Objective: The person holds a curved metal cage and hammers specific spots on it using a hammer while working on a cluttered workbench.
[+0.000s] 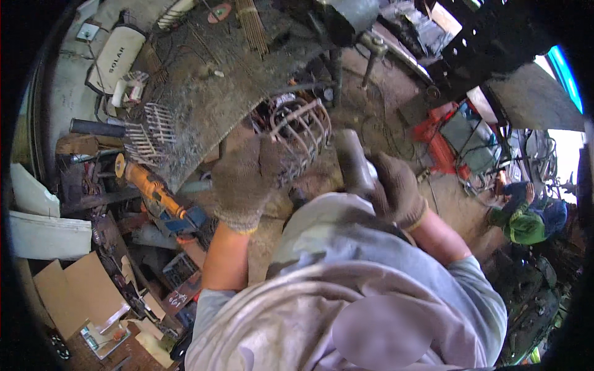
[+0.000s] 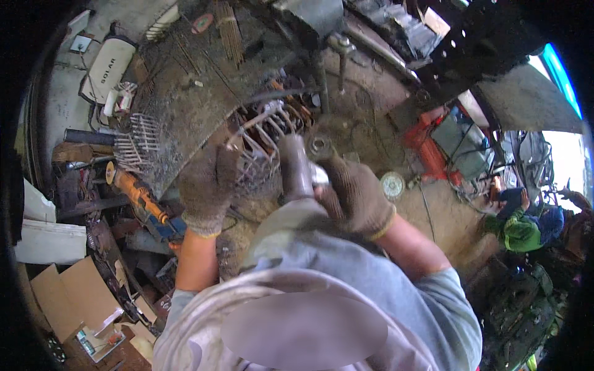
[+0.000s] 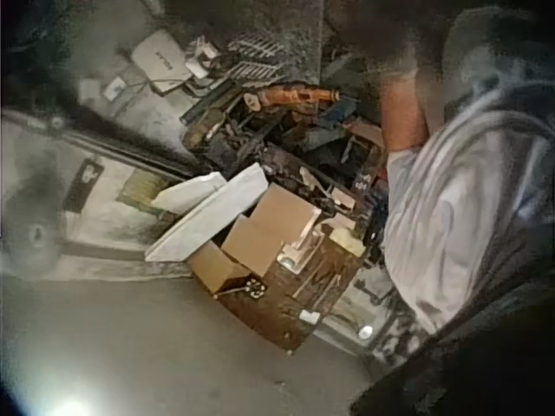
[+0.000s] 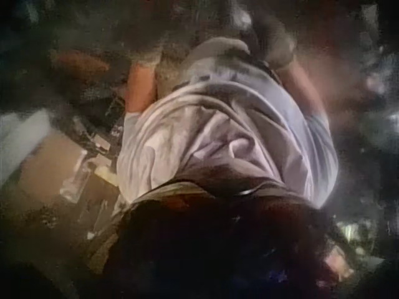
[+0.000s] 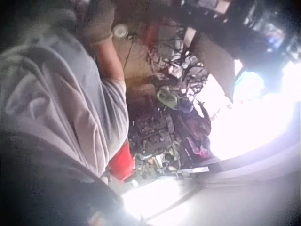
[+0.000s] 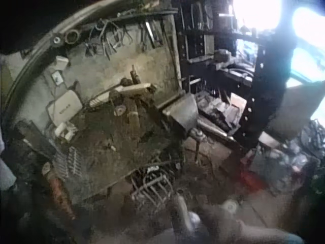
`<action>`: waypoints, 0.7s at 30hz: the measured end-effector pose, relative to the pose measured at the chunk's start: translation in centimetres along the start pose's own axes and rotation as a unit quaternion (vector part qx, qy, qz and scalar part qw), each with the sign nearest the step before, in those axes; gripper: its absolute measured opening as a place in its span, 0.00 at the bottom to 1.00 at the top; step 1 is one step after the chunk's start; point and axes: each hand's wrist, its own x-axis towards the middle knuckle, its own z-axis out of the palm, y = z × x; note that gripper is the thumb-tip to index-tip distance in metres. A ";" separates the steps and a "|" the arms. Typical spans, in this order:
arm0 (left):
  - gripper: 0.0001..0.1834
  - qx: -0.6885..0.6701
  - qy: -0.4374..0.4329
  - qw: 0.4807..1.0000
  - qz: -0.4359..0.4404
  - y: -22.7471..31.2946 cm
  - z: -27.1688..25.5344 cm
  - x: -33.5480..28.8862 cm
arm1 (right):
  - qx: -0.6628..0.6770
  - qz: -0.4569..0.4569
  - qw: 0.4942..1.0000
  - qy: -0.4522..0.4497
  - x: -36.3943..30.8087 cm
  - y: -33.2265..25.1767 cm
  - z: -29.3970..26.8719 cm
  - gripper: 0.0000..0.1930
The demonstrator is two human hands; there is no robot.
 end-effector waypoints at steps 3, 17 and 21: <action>0.13 0.037 0.000 0.999 0.021 -0.9 -0.6 -0.2 | -0.029 -0.156 0.987 0.023 -0.4 -1.3 -0.4 0.29; 0.16 -0.031 -0.129 0.984 0.121 -2.5 -13.7 5.9 | 0.060 0.031 0.997 0.048 1.0 -0.9 5.1 0.26; 0.20 0.012 -0.193 0.978 0.084 -3.2 -15.2 8.4 | 0.054 0.033 0.996 0.069 1.1 -1.3 6.6 0.26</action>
